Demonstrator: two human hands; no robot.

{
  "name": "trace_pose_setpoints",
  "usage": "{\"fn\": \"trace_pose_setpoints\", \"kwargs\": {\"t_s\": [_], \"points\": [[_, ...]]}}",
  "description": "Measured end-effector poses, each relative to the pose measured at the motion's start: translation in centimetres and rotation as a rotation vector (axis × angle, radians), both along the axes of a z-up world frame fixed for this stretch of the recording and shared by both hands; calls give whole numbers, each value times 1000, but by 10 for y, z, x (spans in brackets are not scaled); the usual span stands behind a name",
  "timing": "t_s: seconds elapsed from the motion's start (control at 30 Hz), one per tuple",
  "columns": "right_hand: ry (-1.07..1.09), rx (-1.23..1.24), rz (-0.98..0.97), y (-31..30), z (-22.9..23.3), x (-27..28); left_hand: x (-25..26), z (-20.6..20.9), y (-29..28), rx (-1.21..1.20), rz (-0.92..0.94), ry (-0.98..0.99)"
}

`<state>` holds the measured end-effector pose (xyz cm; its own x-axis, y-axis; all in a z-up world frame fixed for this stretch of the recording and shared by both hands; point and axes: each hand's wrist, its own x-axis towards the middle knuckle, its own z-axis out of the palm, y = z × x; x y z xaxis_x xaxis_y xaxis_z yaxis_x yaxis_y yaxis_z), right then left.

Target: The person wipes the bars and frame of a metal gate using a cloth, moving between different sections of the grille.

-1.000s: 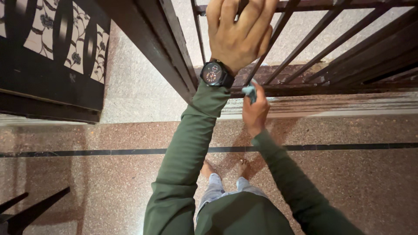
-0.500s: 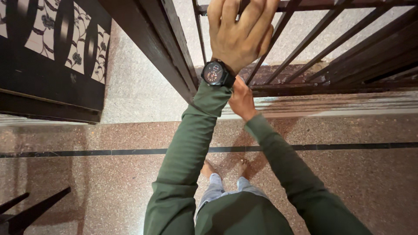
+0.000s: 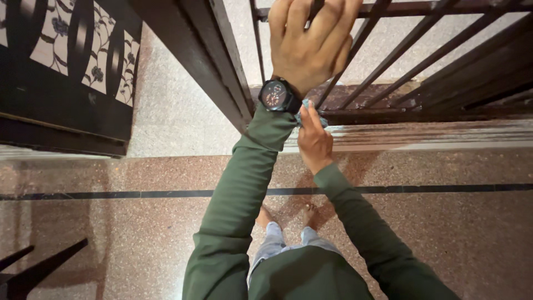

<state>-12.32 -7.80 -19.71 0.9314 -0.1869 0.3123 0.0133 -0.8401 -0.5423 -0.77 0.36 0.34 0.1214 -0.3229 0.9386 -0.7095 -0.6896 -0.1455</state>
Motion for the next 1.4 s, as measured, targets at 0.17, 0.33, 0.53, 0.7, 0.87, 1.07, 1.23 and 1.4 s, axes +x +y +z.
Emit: {"fn": "trace_pose_setpoints", "kwargs": {"t_s": [0.17,0.33,0.53,0.7,0.87,1.07,1.23,1.4], "points": [[-199,165,127,-3,3,25,0,9,1,-2,66,-45],[-240,325,157,-6,19,19,-2,2,-1,-1,63,-26],[-207,515,199,29,12,-18,5,-5,-3,-14,14,-27],[-200,87,290,27,-28,2,5,-4,-2,-9,5,-22],[-320,-115,524,18,-66,44,5,-5,-3,-11,-7,-23],[-65,-181,411,7,-72,29,-1,1,-1,8,25,0],[-123,-74,317,10,-40,-2,-6,8,4,20,-22,25],[-277,-69,74,-3,-27,-22,-3,5,2,16,8,24]]}}
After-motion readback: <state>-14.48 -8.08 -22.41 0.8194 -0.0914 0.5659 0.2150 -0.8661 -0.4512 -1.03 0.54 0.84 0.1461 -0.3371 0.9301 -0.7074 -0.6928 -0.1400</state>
